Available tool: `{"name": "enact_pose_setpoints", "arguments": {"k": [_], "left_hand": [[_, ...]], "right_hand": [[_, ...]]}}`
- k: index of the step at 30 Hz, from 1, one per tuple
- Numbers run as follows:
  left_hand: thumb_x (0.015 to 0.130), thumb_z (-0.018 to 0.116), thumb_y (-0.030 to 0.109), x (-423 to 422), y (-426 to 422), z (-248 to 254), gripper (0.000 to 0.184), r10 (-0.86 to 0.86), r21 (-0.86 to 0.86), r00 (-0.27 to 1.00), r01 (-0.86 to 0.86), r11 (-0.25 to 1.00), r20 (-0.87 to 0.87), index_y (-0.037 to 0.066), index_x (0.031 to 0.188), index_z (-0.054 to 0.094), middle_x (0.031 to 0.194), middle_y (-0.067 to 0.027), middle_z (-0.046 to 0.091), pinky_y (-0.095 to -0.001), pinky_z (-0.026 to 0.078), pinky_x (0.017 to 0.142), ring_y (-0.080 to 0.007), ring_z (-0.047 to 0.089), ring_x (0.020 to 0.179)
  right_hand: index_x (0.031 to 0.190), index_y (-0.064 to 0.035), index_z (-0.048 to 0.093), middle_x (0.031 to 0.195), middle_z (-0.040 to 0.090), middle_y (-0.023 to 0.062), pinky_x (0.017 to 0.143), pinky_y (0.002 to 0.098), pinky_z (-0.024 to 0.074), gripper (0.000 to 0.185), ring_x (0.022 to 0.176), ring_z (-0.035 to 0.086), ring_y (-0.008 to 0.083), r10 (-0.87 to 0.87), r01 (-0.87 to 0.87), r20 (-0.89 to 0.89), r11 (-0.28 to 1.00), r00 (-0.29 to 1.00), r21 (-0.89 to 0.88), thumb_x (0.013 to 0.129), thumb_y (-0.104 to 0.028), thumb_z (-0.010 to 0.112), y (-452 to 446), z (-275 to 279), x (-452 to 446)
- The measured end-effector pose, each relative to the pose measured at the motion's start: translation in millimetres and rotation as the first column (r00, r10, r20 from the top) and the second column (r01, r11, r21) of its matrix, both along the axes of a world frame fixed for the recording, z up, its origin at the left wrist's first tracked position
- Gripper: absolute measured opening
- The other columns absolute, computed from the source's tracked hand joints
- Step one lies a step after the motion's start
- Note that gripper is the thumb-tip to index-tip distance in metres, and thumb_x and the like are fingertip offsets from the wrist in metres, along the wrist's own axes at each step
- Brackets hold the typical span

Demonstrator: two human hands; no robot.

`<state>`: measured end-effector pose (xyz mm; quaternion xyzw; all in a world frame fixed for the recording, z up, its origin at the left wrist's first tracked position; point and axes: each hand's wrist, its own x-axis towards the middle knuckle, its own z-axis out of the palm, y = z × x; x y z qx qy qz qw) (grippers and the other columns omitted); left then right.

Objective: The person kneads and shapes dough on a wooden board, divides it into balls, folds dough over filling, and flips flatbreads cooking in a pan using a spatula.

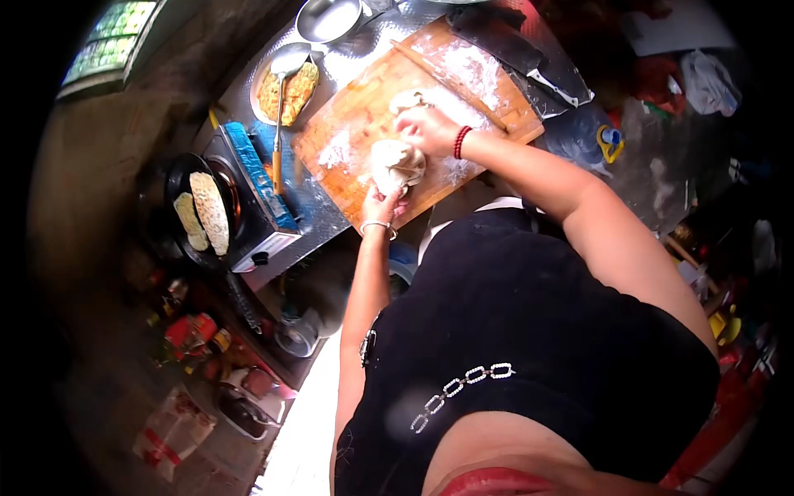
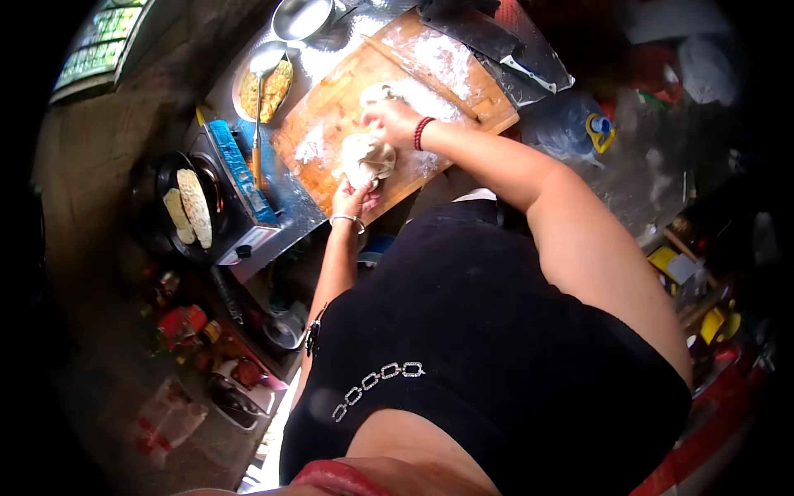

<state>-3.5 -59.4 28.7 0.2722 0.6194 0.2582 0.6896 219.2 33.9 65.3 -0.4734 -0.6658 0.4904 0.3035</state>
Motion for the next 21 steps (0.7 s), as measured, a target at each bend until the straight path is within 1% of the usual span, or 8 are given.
{"name": "enact_pose_setpoints", "arguments": {"k": [3,7,10,12,15,17,19,21], "left_hand": [[0.081,0.068,0.015,4.4,-24.0,18.1,0.038,-0.016,-0.047,0.998,0.012,0.999,-0.067,0.008,0.114,0.050,0.091,-0.0069,0.063,-0.0282,0.053,0.057,-0.0164,0.062,0.064],[0.081,0.069,0.016,6.5,-26.5,32.9,0.037,-0.057,-0.113,0.995,0.048,0.992,-0.076,0.009,0.112,0.051,0.091,-0.0069,0.062,-0.0237,0.051,0.052,-0.0149,0.063,0.063],[0.081,0.070,0.016,1.8,-23.7,34.1,0.037,-0.110,-0.078,0.990,0.104,0.992,-0.084,0.005,0.110,0.050,0.090,-0.0085,0.062,-0.0243,0.052,0.052,-0.0153,0.064,0.065],[0.081,0.070,0.014,-0.3,-21.0,33.8,0.039,-0.162,-0.058,0.977,0.155,0.986,-0.142,0.003,0.112,0.049,0.087,-0.0096,0.063,-0.0234,0.050,0.048,-0.0145,0.062,0.061],[0.080,0.070,0.015,-3.3,-14.8,37.2,0.042,-0.212,-0.051,0.968,0.207,0.977,-0.136,0.002,0.113,0.048,0.084,-0.0104,0.064,-0.0233,0.050,0.047,-0.0143,0.062,0.059],[0.080,0.070,0.015,-11.4,-13.4,26.4,0.043,-0.241,-0.044,0.965,0.238,0.970,-0.100,0.002,0.114,0.048,0.084,-0.0105,0.064,-0.0234,0.050,0.047,-0.0147,0.062,0.059],[0.080,0.070,0.015,-17.5,-11.6,21.0,0.043,-0.283,-0.042,0.956,0.280,0.959,-0.075,0.003,0.115,0.048,0.085,-0.0107,0.064,-0.0236,0.050,0.047,-0.0153,0.062,0.059],[0.079,0.071,0.014,-20.5,-10.4,17.6,0.045,-0.331,-0.043,0.942,0.329,0.943,-0.047,0.004,0.116,0.047,0.083,-0.0102,0.063,-0.0243,0.051,0.049,-0.0159,0.062,0.058]], "right_hand": [[0.098,-0.0093,0.062,0.103,0.059,0.0128,0.076,0.0373,0.0493,0.025,0.086,0.061,0.0253,-0.256,0.213,0.122,0.934,0.959,0.286,0.076,-0.018,0.068,-6.1,-5.0,15.3],[0.104,-0.0122,0.062,0.123,0.049,0.0116,0.083,0.0381,0.0471,0.027,0.104,0.055,0.0280,-0.327,0.109,0.440,0.885,0.837,0.452,0.083,-0.028,0.059,3.5,-45.3,13.4],[0.105,-0.0109,0.062,0.102,0.061,0.0132,0.082,0.0386,0.0479,0.027,0.094,0.059,0.0327,-0.275,0.234,0.188,0.948,0.943,0.214,0.084,-0.026,0.055,19.9,-58.8,2.9],[0.097,-0.0082,0.063,0.079,0.065,0.0140,0.074,0.0380,0.0500,0.023,0.078,0.062,0.0325,-0.289,0.245,0.267,0.952,0.920,0.186,0.081,-0.024,0.058,9.4,-26.1,10.7],[0.095,-0.0013,0.057,0.078,0.060,0.0121,0.068,0.0324,0.0495,0.028,0.075,0.060,0.0199,-0.344,0.302,-0.125,0.915,0.931,-0.268,0.074,-0.017,0.065,-9.4,-0.6,8.0],[0.093,-0.0028,0.058,0.077,0.060,0.0090,0.064,0.0300,0.0490,0.031,0.069,0.057,0.0141,-0.323,0.329,-0.079,0.940,0.943,0.092,0.069,-0.019,0.070,-32.0,18.3,3.1],[0.093,-0.0030,0.058,0.076,0.060,0.0087,0.064,0.0292,0.0488,0.032,0.070,0.057,0.0137,-0.243,0.239,-0.149,0.970,0.959,-0.046,0.069,-0.019,0.070,-61.3,52.2,0.4],[0.093,-0.0036,0.058,0.078,0.061,0.0094,0.063,0.0291,0.0487,0.030,0.071,0.058,0.0142,-0.288,0.300,-0.240,0.954,0.927,0.017,0.069,-0.019,0.069,-80.8,19.0,-24.3]]}}
